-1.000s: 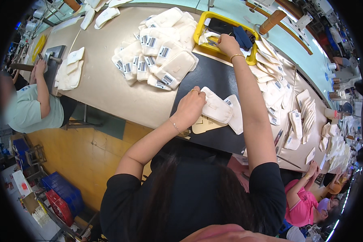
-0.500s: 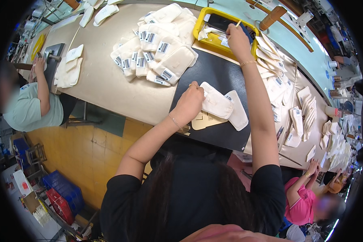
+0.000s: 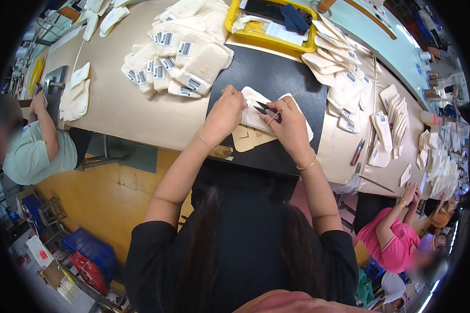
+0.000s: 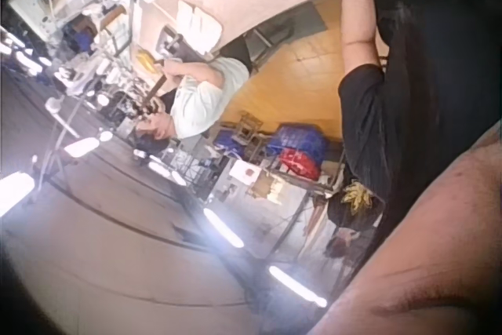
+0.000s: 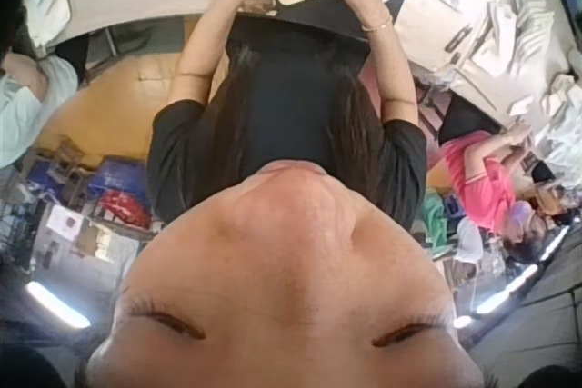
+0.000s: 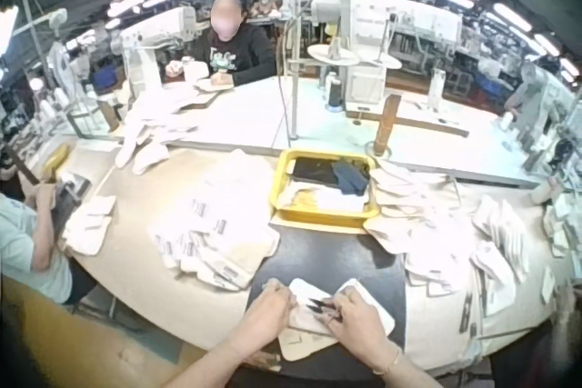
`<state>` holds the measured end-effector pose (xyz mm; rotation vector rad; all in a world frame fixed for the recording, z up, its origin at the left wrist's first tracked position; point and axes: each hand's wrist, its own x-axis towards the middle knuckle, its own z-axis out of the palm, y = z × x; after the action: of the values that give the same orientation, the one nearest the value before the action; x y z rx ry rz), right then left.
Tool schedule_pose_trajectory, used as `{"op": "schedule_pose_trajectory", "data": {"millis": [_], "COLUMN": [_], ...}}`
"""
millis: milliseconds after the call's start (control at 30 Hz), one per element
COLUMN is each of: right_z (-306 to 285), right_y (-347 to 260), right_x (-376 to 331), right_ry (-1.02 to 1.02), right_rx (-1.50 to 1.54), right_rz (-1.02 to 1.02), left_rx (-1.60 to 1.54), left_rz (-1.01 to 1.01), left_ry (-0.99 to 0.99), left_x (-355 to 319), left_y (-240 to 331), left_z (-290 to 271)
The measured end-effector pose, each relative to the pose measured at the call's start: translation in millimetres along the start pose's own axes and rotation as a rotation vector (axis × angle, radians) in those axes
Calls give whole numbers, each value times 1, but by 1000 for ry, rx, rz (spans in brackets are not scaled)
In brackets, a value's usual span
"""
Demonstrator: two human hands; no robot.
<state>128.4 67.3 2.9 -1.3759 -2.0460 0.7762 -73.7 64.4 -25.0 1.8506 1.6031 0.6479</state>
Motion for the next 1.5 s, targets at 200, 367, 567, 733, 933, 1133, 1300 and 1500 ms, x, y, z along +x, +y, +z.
{"op": "schedule_pose_trajectory", "data": {"millis": [200,367,567,733,933,1133,1300,1500], "right_z": [9,12,13,12,12,13,12,17], "right_y": [4,0,-3,-4,-3,-6,-8,-6], "right_x": [-2,2,4,2,2,6,5,4], "right_ry": [-15,-22,-27,-31,-27,-58,-76,-52], "right_rx": [-65,-171,-183,-188,-153,-189,-205,-218], "right_rz": [-47,-92,-75,-45,-28,-31,22,-22], "left_rx": [2,-18,-21,-3,-8,-18,-19,27], "left_rz": [-58,-63,-83,-100,-107,-102,-101,-101], "left_ry": [26,28,17,4,0,-7,-11,-52], "left_x": [1,1,2,3,3,3,3,5], "left_y": [4,4,6,6,7,6,6,6], "left_z": [2,0,1,2,0,0,0,-2]}}
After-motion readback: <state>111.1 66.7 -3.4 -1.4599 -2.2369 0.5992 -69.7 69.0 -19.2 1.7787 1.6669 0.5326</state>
